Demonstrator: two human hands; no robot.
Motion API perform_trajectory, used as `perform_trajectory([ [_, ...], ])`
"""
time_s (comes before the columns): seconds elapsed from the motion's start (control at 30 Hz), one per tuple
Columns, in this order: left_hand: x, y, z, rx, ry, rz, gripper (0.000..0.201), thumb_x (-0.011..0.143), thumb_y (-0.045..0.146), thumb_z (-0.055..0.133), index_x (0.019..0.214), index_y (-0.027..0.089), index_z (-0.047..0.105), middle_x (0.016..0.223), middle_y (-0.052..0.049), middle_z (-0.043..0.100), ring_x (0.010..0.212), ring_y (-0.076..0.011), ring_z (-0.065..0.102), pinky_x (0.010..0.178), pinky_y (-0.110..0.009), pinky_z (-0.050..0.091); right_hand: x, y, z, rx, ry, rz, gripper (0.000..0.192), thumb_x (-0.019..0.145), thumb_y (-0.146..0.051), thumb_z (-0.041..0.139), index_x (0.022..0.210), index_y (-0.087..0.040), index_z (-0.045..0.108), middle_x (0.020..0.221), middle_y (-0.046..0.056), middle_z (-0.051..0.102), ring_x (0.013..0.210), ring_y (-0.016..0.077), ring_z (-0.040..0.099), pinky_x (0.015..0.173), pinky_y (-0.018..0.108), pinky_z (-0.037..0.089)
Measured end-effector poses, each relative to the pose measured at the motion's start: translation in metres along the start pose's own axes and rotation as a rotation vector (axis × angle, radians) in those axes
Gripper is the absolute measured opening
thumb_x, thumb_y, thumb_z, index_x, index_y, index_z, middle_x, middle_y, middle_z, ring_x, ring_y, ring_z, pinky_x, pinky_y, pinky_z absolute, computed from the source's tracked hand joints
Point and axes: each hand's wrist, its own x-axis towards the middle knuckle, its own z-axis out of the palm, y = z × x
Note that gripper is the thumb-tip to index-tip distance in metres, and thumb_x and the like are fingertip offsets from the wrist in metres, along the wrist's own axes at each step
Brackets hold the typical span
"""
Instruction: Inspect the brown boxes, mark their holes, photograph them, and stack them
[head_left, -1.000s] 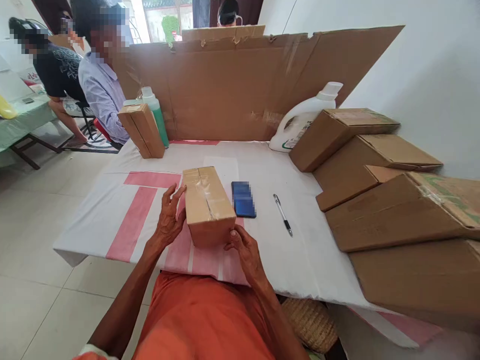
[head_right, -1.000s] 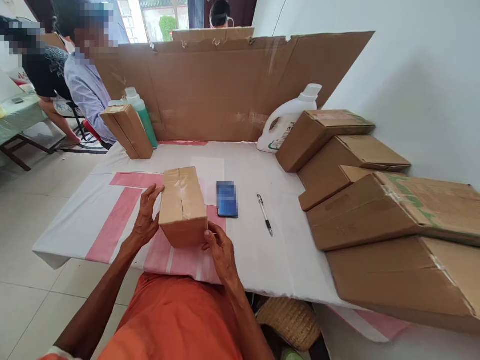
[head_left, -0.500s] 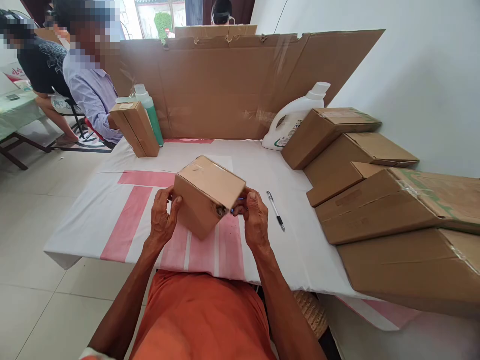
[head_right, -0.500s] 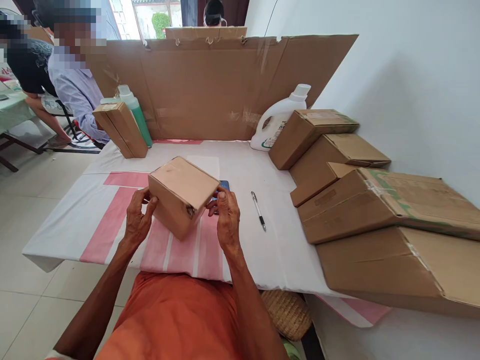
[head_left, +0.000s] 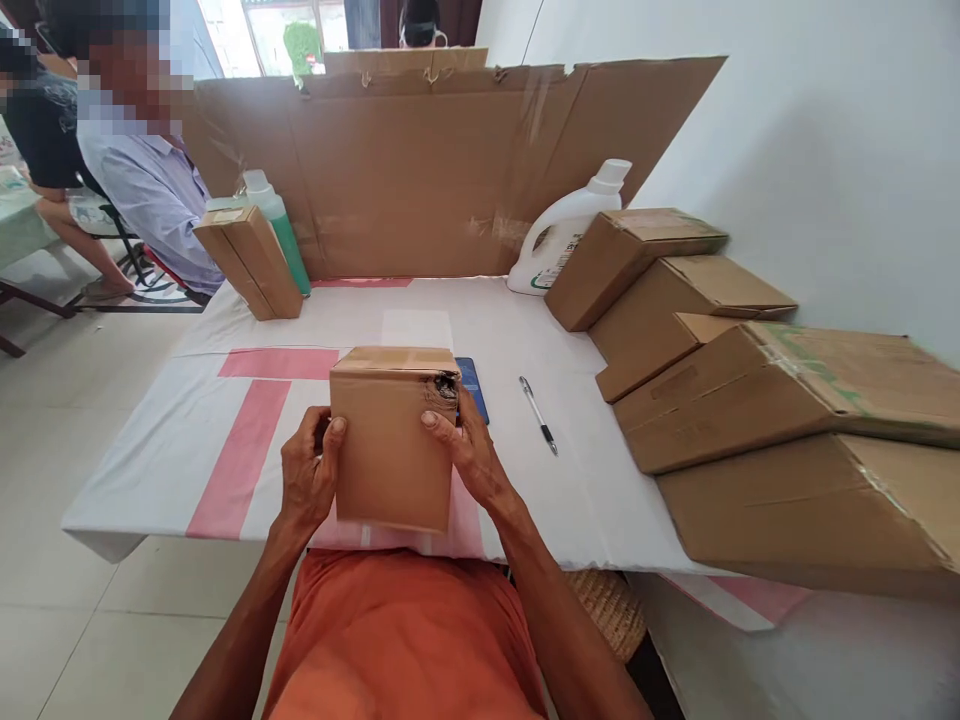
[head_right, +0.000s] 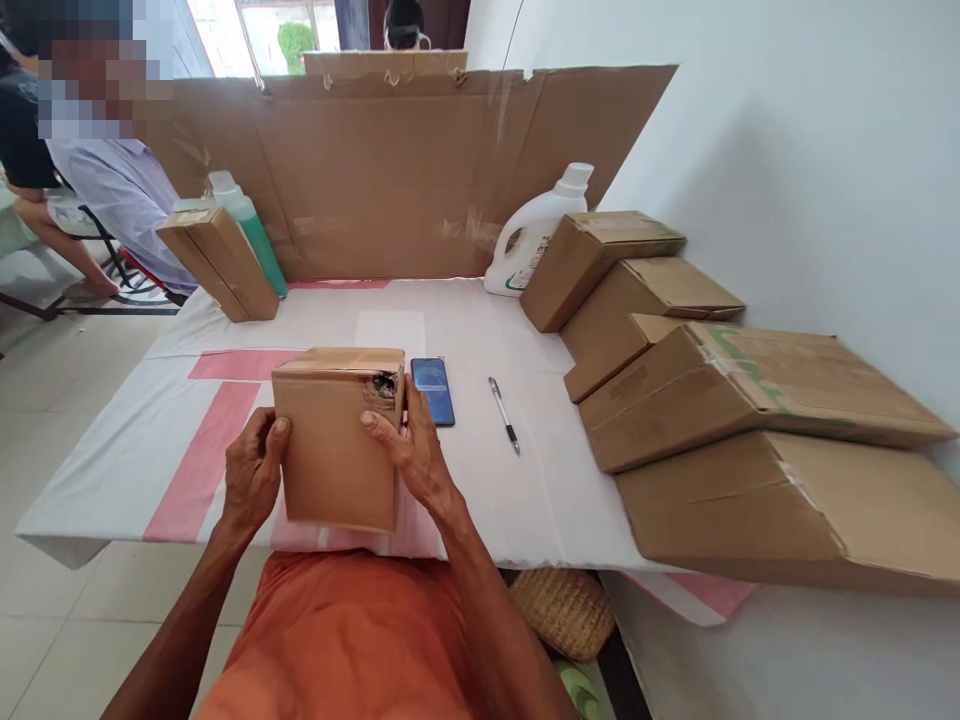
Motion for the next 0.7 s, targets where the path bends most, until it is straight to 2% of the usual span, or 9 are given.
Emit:
perform_trajectory([
  [0.1, -0.011, 0.001, -0.012, -0.040, -0.005, -0.083, 0.044, 0.102, 0.066, 0.056, 0.102, 0.023, 0.065, 0.090, -0.004, 0.071, 0.081, -0.0204, 0.067, 0.067, -0.031, 0.053, -0.011, -0.017, -0.006, 0.058, -0.054, 0.122, 0.072, 0.091, -0.069, 0.072, 0.149, -0.028, 0.061, 0.151, 0.011, 0.066, 0.141, 0.0361, 0.060, 0.117, 0.055, 0.050],
  [0.17, -0.012, 0.002, -0.017, -0.041, 0.051, -0.090, 0.049, 0.099, 0.066, 0.060, 0.120, 0.022, 0.066, 0.111, -0.009, 0.074, 0.097, -0.0240, 0.070, 0.080, -0.036, 0.058, -0.022, -0.021, -0.005, 0.097, -0.093, 0.197, 0.065, 0.091, -0.066, 0.074, 0.142, -0.027, 0.065, 0.146, 0.011, 0.070, 0.134, 0.0351, 0.065, 0.110, 0.052, 0.054],
  [0.23, -0.008, 0.008, -0.018, 0.001, 0.098, -0.011, 0.057, 0.099, 0.063, 0.063, 0.138, 0.021, 0.061, 0.132, -0.013, 0.070, 0.115, -0.0277, 0.069, 0.096, -0.043, 0.058, -0.034, -0.021, -0.002, 0.148, -0.142, 0.248, 0.063, 0.092, -0.065, 0.074, 0.140, -0.025, 0.066, 0.144, 0.011, 0.071, 0.131, 0.0347, 0.068, 0.106, 0.051, 0.057],
  [0.33, 0.003, 0.030, -0.013, 0.157, 0.042, 0.222, 0.055, 0.098, 0.057, 0.066, 0.141, 0.022, 0.065, 0.143, -0.014, 0.067, 0.133, -0.0327, 0.062, 0.111, -0.051, 0.050, -0.047, -0.017, 0.005, 0.161, -0.186, 0.268, 0.065, 0.091, -0.061, 0.077, 0.143, -0.025, 0.065, 0.147, 0.012, 0.070, 0.132, 0.0350, 0.067, 0.107, 0.051, 0.057],
  [0.43, 0.010, 0.055, -0.003, 0.373, -0.074, 0.345, 0.038, 0.096, 0.055, 0.071, 0.118, 0.025, 0.077, 0.125, -0.010, 0.078, 0.121, -0.0350, 0.068, 0.107, -0.055, 0.047, -0.054, -0.017, 0.007, 0.108, -0.142, 0.257, 0.064, 0.091, -0.057, 0.077, 0.146, -0.026, 0.063, 0.150, 0.010, 0.068, 0.136, 0.0348, 0.064, 0.111, 0.052, 0.054],
  [0.53, 0.012, 0.069, 0.006, 0.502, -0.119, 0.323, 0.031, 0.093, 0.056, 0.075, 0.092, 0.025, 0.079, 0.099, -0.007, 0.082, 0.101, -0.0340, 0.073, 0.097, -0.054, 0.047, -0.058, -0.021, 0.007, 0.078, -0.101, 0.262, 0.064, 0.090, -0.053, 0.078, 0.146, -0.027, 0.063, 0.148, 0.010, 0.069, 0.135, 0.0350, 0.064, 0.112, 0.054, 0.052],
  [0.7, 0.011, 0.076, 0.005, 0.557, -0.149, 0.274, 0.039, 0.084, 0.063, 0.079, 0.084, 0.025, 0.072, 0.088, -0.004, 0.078, 0.083, -0.0302, 0.071, 0.083, -0.047, 0.048, -0.063, -0.026, 0.006, 0.022, -0.087, 0.291, 0.068, 0.085, -0.051, 0.083, 0.146, -0.031, 0.062, 0.150, 0.009, 0.065, 0.136, 0.0357, 0.060, 0.111, 0.055, 0.051],
])
